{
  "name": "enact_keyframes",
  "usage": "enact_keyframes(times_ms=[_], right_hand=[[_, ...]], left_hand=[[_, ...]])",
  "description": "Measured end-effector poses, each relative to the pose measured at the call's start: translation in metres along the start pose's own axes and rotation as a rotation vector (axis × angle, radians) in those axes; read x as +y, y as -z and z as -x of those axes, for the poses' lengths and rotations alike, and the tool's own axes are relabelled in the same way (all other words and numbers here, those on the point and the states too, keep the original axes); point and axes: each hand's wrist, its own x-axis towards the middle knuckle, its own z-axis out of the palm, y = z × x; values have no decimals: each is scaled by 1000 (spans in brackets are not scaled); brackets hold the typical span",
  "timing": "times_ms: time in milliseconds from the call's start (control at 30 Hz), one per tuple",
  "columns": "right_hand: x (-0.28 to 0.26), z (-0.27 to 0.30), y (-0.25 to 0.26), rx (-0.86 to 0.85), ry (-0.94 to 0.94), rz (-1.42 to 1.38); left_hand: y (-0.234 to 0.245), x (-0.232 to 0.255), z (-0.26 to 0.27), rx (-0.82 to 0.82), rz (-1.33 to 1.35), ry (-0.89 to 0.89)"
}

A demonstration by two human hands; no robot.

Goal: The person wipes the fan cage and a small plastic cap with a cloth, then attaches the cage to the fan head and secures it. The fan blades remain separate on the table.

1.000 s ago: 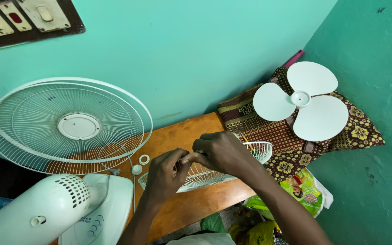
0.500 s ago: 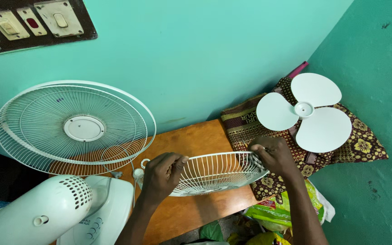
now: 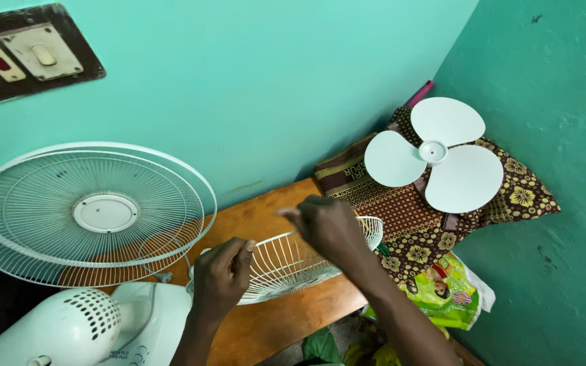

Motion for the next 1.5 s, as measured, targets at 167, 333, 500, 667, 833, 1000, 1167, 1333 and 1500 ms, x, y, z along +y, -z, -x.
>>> enact_keyframes(times_ms=[167, 333, 500, 667, 833, 1000, 1167, 1333, 1500], right_hand=[[-42, 2, -19, -16, 173, 27], [-13, 2, 0, -16, 185, -148], [54, 33, 10, -81, -16, -273], [154, 89, -15, -113, -591, -268], [170, 133, -58, 246, -605, -387], [157, 125, -64, 365, -672, -451], [109, 91, -50, 332, -674, -475], [18, 38, -30, 243, -199, -337], [2, 19, -25, 145, -55, -215]], left_hand=[[-17, 0, 5, 52, -4, -133], [-6, -5, 0, -47, 28, 10], [-3, -18, 8, 55, 93, -107], [24, -71, 13, 121, 78, 129], [29, -81, 15, 123, 2, 130], [30, -53, 0, 132, -106, 46], [11, -14, -21, 101, -365, -234], [-20, 25, -31, -117, -439, -216], [-17, 15, -42, -142, -388, -117]])
